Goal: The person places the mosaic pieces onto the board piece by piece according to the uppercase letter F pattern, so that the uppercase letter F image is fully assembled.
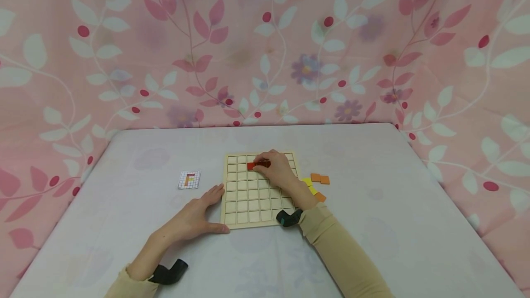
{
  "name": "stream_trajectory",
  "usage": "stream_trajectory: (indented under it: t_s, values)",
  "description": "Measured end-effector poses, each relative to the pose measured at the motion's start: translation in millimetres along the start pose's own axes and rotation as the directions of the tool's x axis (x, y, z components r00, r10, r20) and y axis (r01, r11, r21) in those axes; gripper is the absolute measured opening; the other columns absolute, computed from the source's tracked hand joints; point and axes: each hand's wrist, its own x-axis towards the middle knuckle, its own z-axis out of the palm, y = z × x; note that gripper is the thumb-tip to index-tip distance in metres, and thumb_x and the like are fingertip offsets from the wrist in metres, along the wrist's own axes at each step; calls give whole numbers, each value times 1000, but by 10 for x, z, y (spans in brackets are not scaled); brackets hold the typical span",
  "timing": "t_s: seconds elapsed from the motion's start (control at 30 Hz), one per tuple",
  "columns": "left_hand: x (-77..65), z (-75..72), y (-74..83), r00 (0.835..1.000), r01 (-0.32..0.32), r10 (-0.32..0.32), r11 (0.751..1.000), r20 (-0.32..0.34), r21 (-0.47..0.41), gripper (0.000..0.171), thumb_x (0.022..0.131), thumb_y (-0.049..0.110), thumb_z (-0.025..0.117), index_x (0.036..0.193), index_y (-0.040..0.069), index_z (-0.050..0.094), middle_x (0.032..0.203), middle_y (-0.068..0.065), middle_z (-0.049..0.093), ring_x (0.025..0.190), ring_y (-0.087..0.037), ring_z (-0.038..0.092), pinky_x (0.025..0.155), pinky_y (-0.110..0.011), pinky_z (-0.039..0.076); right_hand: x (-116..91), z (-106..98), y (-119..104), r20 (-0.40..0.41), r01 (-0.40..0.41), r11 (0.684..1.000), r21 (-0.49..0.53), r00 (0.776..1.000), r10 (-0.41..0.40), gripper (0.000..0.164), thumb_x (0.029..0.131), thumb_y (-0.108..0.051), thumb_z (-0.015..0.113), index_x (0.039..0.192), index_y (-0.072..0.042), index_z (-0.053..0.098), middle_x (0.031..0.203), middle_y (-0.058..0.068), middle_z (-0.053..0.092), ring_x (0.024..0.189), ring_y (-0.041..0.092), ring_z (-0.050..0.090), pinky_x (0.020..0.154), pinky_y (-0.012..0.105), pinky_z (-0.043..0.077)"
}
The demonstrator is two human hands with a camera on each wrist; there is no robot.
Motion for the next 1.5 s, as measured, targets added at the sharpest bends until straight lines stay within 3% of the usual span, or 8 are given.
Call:
stream_trajectory:
  t_s: [0.23, 0.53, 0.8, 1.3, 1.5]
  values:
    - [6, 8, -24, 1000, -4, 4, 1000, -4, 3, 112, 71, 56, 84, 156, 7, 32, 165, -9, 25, 153, -34, 20, 117, -67, 20, 24, -68, -21, -22, 23, 999, 35, 1000, -22, 22, 87, -20, 79, 106, -9, 77, 102, 6, 70, 101, 25, 64, 96, 45, 49]
    - [6, 11, -27, 1000, -14, 14, 1000, -7, 10, 111, 71, 55, 85, 156, 6, 32, 165, -10, 25, 153, -34, 20, 116, -67, 21, 2, -468, -17, -36, -6, 994, 112, 999, 10, 24, 87, -21, 79, 107, -8, 76, 110, 4, 72, 106, 24, 62, 92, 43, 52]
    - [-1, -4, -6, 1000, -7, 7, 1000, -1, 17, 111, 71, 54, 85, 156, 6, 32, 165, -10, 25, 152, -35, 20, 116, -66, 21, -201, -887, 272, -52, -45, 990, 137, 997, 52, 21, 87, -22, 79, 105, -11, 77, 108, 4, 73, 107, 30, 61, 97, 54, 49]
    - [-6, -13, -7, 1000, -11, 11, 1000, -3, 18, 112, 71, 55, 85, 156, 5, 32, 165, -10, 25, 152, -35, 21, 117, -66, 21, -638, -1439, 817, -56, -201, 980, -7, 978, 200, 26, 87, -35, 79, 106, -18, 76, 111, 2, 73, 109, 24, 61, 95, 45, 49]
    - [-1, -8, -7, 1000, -11, 11, 1000, -2, 11, 112, 70, 55, 85, 156, 5, 33, 165, -10, 26, 152, -35, 20, 117, -66, 20, -773, -1547, 930, -30, -241, 971, 5, 970, 241, 31, 86, -40, 78, 108, -18, 75, 115, 4, 71, 115, 25, 57, 99, 47, 45]
